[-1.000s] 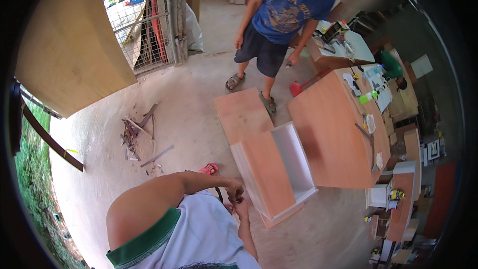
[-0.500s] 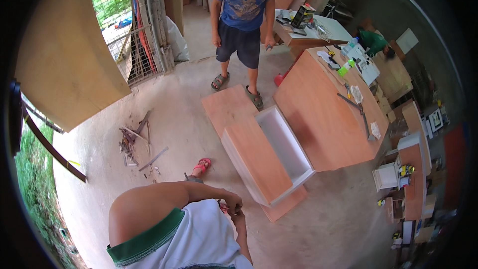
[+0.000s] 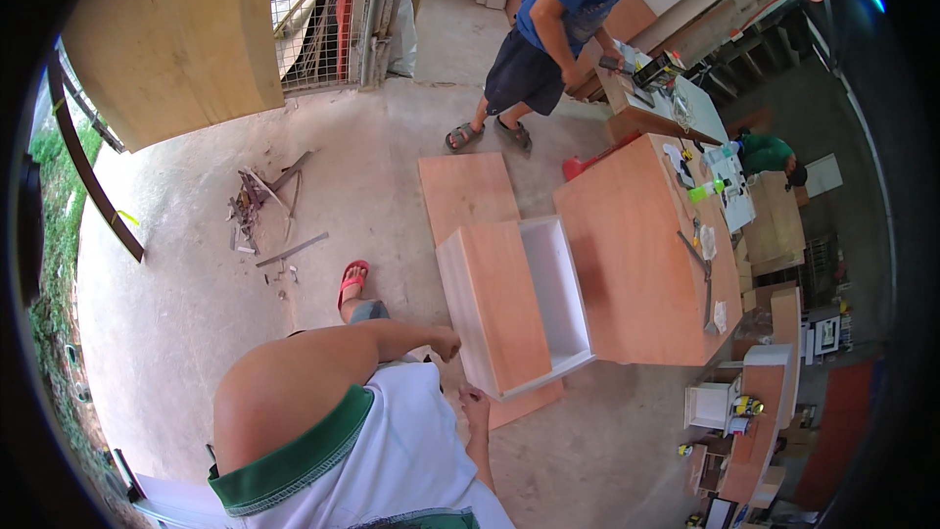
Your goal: The person uses a nail gun to fasten a white drawer box, then carries and positions drawer components and panels in a workshop. They retrieve a panel from a shelf, place it on a workbench, and fit a panel into the drawer box with assistance from another person.
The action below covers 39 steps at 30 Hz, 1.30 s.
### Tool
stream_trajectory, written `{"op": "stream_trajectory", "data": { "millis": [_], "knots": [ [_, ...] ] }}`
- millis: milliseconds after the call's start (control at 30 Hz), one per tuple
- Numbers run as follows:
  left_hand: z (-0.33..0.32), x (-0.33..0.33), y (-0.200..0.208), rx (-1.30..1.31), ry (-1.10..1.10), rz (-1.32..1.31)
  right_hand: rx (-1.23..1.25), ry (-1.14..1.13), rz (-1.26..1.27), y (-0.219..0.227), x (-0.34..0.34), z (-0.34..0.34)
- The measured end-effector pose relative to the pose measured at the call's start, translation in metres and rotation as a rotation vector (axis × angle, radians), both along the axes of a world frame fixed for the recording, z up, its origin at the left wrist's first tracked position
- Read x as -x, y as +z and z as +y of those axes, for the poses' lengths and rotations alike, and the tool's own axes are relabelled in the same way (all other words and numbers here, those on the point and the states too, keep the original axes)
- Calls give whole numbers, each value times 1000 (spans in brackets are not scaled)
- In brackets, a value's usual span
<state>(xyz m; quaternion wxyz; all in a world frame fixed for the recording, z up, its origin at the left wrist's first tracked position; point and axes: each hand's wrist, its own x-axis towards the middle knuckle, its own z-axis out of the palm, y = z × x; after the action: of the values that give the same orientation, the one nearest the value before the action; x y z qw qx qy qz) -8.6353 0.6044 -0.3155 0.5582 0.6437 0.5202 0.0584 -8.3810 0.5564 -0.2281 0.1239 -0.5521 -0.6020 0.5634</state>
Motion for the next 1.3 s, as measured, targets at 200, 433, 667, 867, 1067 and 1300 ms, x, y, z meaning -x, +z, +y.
{"op": "stream_trajectory", "data": {
  "millis": [200,433,667,867,1067,1300],
  "knots": [
    [-18,150,-50,116,69,328,162,-267,-258,7,26,-21],
    [-71,359,-41,167,422,415,170,-168,-498,4,147,-17],
    [-109,480,-63,78,609,394,236,-100,-388,-13,268,63],
    [-158,494,-82,173,787,375,225,-5,-232,-31,371,173],
    [-161,496,-72,411,976,195,286,144,-274,-52,468,240],
    [-78,595,-66,421,1165,149,427,348,-458,-103,575,333]
  ]
}}
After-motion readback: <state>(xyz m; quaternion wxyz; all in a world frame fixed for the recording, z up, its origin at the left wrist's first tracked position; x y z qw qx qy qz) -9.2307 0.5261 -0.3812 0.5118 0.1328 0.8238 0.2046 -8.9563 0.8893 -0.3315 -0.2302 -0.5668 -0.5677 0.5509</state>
